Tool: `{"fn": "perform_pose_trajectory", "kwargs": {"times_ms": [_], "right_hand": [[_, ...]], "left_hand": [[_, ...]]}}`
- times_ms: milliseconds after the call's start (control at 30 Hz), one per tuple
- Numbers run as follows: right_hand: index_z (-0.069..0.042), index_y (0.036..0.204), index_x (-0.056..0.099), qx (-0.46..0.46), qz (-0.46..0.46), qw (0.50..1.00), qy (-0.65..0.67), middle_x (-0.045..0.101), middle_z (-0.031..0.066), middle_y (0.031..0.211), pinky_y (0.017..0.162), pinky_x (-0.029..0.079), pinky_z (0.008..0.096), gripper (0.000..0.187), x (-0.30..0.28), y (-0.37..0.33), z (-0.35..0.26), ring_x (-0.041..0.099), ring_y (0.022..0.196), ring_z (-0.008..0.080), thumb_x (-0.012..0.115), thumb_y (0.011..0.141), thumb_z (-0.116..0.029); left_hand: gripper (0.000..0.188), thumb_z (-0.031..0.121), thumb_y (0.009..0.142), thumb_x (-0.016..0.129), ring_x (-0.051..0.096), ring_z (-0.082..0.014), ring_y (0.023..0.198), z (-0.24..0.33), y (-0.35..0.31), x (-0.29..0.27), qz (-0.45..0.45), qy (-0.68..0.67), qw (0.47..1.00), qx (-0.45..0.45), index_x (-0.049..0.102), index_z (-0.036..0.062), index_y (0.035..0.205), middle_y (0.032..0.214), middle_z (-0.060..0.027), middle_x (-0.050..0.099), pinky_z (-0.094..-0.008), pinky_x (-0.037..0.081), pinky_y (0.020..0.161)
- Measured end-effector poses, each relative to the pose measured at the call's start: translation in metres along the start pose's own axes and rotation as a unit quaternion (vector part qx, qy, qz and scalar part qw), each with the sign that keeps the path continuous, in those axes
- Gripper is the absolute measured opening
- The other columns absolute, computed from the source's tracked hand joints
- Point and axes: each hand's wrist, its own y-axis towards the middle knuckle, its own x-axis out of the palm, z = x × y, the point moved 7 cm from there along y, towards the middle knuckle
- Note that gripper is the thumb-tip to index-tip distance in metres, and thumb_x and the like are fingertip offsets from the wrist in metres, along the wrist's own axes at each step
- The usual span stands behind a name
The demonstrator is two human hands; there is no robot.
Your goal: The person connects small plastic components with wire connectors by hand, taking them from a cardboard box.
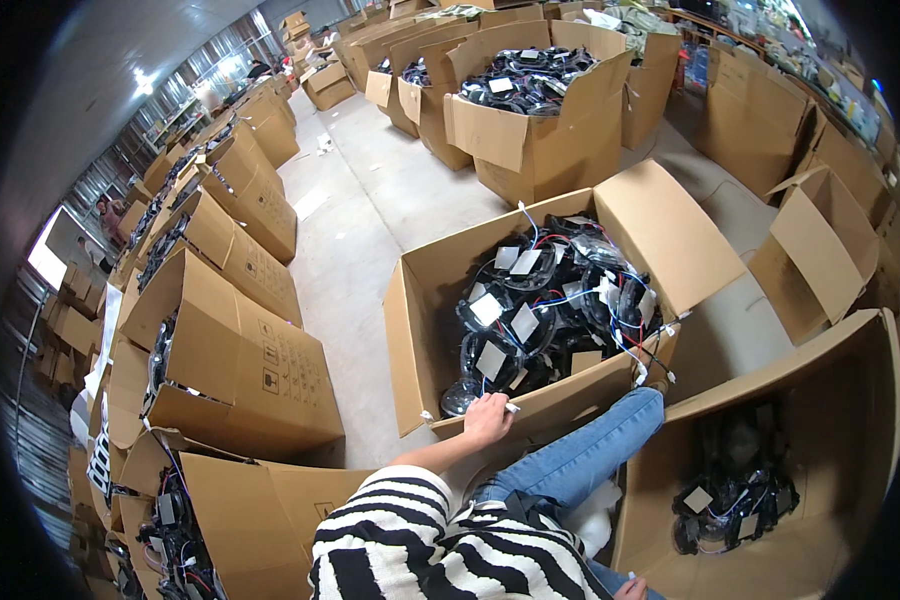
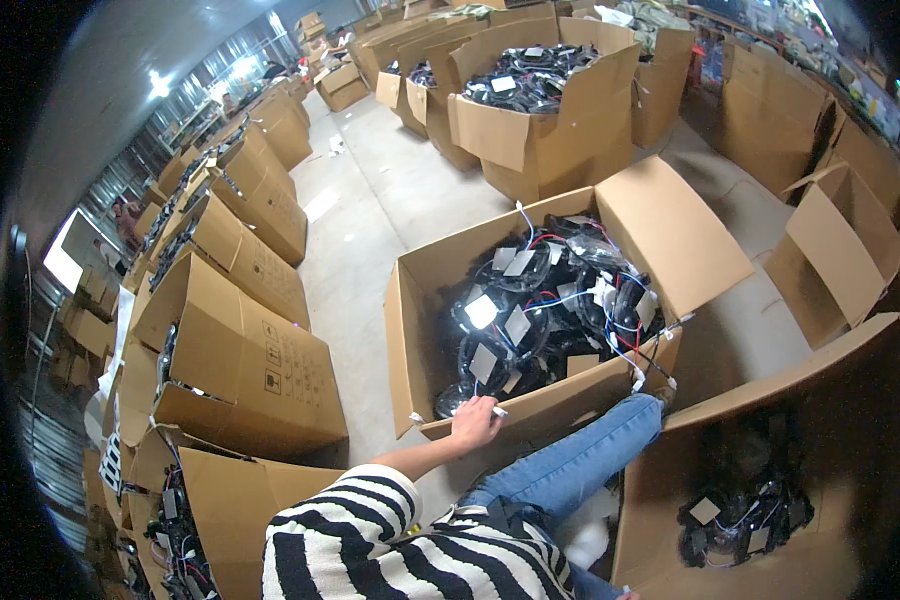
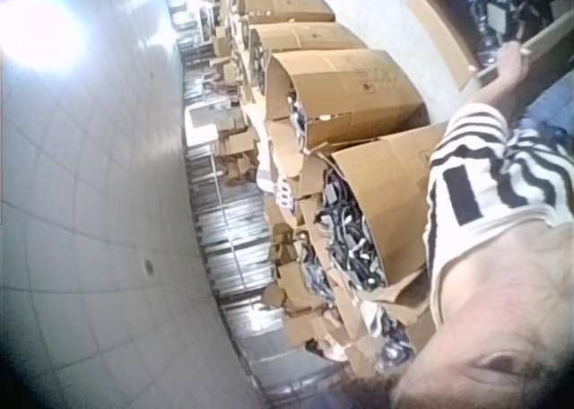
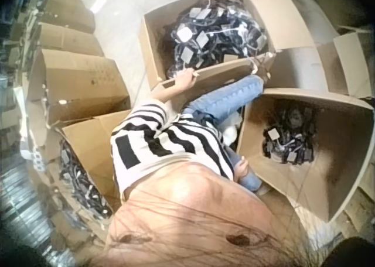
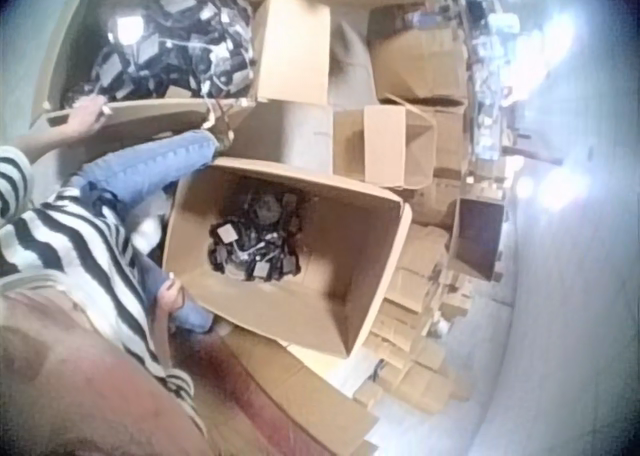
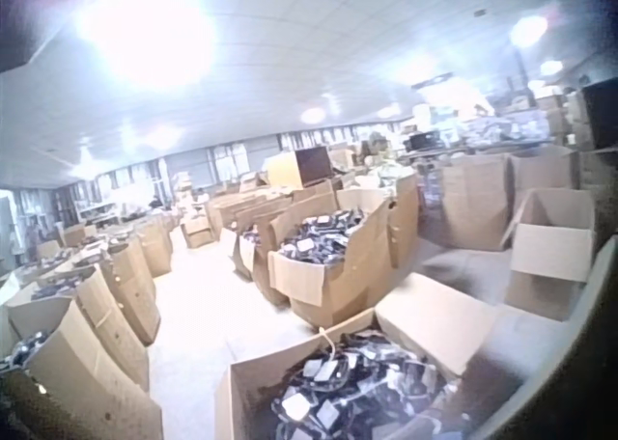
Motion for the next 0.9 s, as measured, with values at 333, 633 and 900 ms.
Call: {"fn": "perform_pose_trajectory", "kwargs": {"times_ms": [333,633,900], "right_hand": [[-0.010,0.068,0.055,-0.026,0.092,0.995,-0.037,0.052,0.0109,0.058,0.046,0.039,0.0389,0.023,-0.002,-0.004,-0.002,0.050,0.051,0.0288,0.052,0.077,-0.031],[-0.011,0.070,0.057,-0.021,0.105,0.992,-0.063,0.053,0.0096,0.059,0.045,0.040,0.0381,0.021,-0.007,-0.003,-0.006,0.051,0.051,0.0276,0.055,0.076,-0.032],[-0.013,0.072,0.057,-0.011,0.100,0.993,-0.061,0.055,0.0095,0.060,0.045,0.040,0.0373,0.018,-0.022,0.000,-0.024,0.052,0.051,0.0269,0.053,0.076,-0.030]], "left_hand": [[0.025,0.023,0.071,0.056,0.052,-0.0240,0.078,0.002,0.001,-0.003,0.002,0.002,1.000,0.001,0.050,0.0060,0.087,0.080,-0.0086,0.054,-0.0357,0.041,0.067],[0.024,0.024,0.071,0.056,0.052,-0.0236,0.078,0.001,0.000,-0.001,0.004,-0.001,1.000,0.002,0.050,0.0063,0.087,0.080,-0.0084,0.054,-0.0356,0.041,0.067],[0.024,0.023,0.070,0.056,0.053,-0.0234,0.077,0.001,0.001,0.001,0.004,0.001,1.000,0.002,0.050,0.0068,0.087,0.079,-0.0082,0.054,-0.0355,0.041,0.067]]}}
